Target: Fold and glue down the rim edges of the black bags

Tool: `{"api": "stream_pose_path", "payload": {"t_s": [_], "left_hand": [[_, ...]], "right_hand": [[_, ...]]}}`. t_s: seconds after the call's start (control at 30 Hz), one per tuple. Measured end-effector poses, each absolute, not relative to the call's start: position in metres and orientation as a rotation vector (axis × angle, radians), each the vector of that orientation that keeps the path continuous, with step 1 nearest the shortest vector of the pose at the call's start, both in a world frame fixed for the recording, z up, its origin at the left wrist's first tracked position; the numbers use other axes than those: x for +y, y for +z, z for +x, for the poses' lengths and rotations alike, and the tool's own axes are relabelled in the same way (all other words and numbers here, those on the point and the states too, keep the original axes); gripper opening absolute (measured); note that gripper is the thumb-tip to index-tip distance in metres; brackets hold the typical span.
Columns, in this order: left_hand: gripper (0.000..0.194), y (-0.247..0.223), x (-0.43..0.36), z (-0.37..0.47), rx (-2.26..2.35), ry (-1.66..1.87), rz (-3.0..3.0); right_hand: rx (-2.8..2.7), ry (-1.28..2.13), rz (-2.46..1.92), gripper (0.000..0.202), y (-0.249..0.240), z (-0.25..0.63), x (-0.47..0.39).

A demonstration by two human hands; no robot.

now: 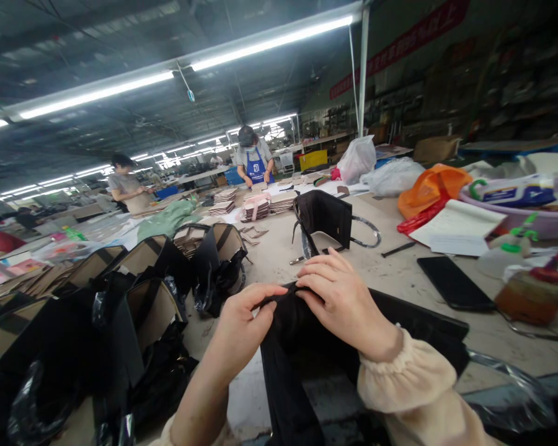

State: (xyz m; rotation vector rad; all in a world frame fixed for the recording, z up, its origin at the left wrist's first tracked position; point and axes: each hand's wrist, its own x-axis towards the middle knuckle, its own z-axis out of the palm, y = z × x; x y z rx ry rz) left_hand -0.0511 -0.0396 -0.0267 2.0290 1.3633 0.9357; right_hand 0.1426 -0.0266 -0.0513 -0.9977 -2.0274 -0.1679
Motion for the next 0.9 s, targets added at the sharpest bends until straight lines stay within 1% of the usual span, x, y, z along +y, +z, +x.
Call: {"api": "stream_pose_path", "payload": {"t_s": [0.17,0.33,0.43,0.57,0.73,0.9], "left_hand": [[0.029,-0.009,-0.034,-0.042,1.437,0.663,2.339],[0.014,-0.003,-0.026,-0.027,1.507,0.543,2.524],[0.011,-0.003,-0.022,-0.019,1.588,0.5,2.602],[0.012,-0.004,-0.021,-0.015,1.635,0.523,2.598],[0.012,-0.009,-0.022,-0.019,1.591,0.668,2.543],[0.013,-0.014,-0.025,-0.024,1.568,0.716,2.534]], "right_hand": [[-2.024,-0.106,-0.985,0.011,-0.053,0.144,-0.024],[-2.022,-0.086,-0.992,0.012,-0.054,0.146,-0.022],[-2.022,-0.077,-0.976,0.013,-0.054,0.148,-0.021],[-1.971,-0.053,-0.901,0.013,-0.054,0.152,-0.019],[-1.974,-0.041,-0.816,0.021,-0.054,0.156,-0.019],[-1.997,-0.102,-0.843,0.019,-0.057,0.152,-0.02]]}}
